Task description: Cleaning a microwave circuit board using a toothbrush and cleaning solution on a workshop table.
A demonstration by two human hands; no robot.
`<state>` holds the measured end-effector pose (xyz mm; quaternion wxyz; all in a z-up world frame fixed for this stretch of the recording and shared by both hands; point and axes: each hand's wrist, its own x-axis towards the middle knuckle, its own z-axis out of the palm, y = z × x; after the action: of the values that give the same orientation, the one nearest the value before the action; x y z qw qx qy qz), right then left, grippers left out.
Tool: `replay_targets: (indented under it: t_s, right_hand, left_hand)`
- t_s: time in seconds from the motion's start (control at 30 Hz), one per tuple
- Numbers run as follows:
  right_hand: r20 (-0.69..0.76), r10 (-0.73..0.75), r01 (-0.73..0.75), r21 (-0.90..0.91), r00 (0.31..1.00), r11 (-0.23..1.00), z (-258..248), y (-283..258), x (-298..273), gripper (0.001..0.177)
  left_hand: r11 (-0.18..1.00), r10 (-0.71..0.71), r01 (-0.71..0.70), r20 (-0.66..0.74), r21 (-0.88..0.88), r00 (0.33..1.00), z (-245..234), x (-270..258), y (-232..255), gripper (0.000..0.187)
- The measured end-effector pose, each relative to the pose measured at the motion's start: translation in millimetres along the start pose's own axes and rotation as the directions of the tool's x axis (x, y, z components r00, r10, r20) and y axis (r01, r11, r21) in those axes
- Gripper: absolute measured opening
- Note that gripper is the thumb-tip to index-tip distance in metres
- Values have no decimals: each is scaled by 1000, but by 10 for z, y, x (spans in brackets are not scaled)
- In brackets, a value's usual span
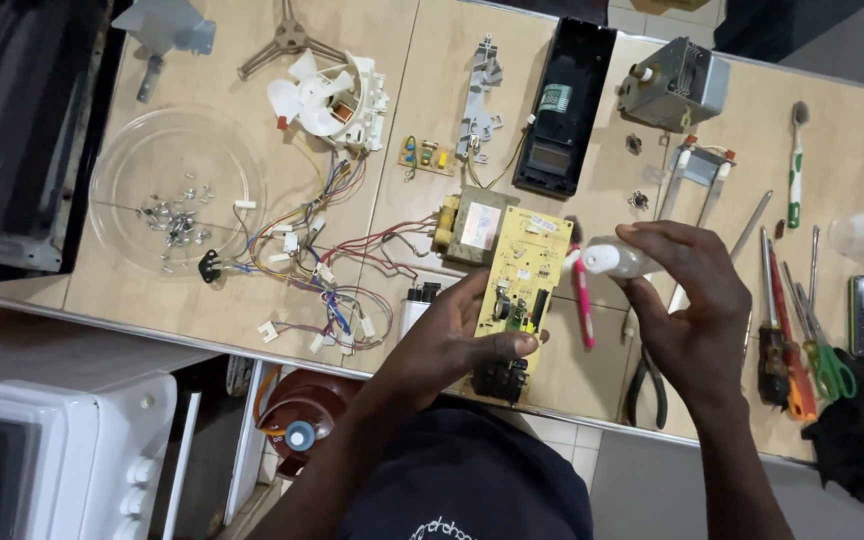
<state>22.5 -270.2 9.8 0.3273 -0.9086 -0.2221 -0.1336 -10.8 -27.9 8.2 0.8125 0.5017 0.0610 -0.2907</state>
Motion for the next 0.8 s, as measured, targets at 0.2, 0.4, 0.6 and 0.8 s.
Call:
replay_targets:
  t_s: [0.2, 0.4, 0.6, 0.8]
  right_hand:
    - [69, -166, 176, -200, 984, 964, 89, 144, -19, 53]
    - [25, -52, 55, -152, 998, 987, 64, 66, 6, 37]
    - [-8, 162, -161, 82, 987, 984, 13, 129, -71, 37]
    - [-139, 557, -473, 385, 819, 792, 88, 312, -163, 29]
  left_hand:
    - [994, -107, 108, -52, 17, 993, 21, 20, 43, 84]
    - [999, -43, 44, -23, 32, 999, 75, -55, 170, 89]
    - [997, -68, 67, -61, -29, 996, -3, -19, 25, 86]
    - [992, -121, 116, -133, -47, 984, 17, -74, 79, 77]
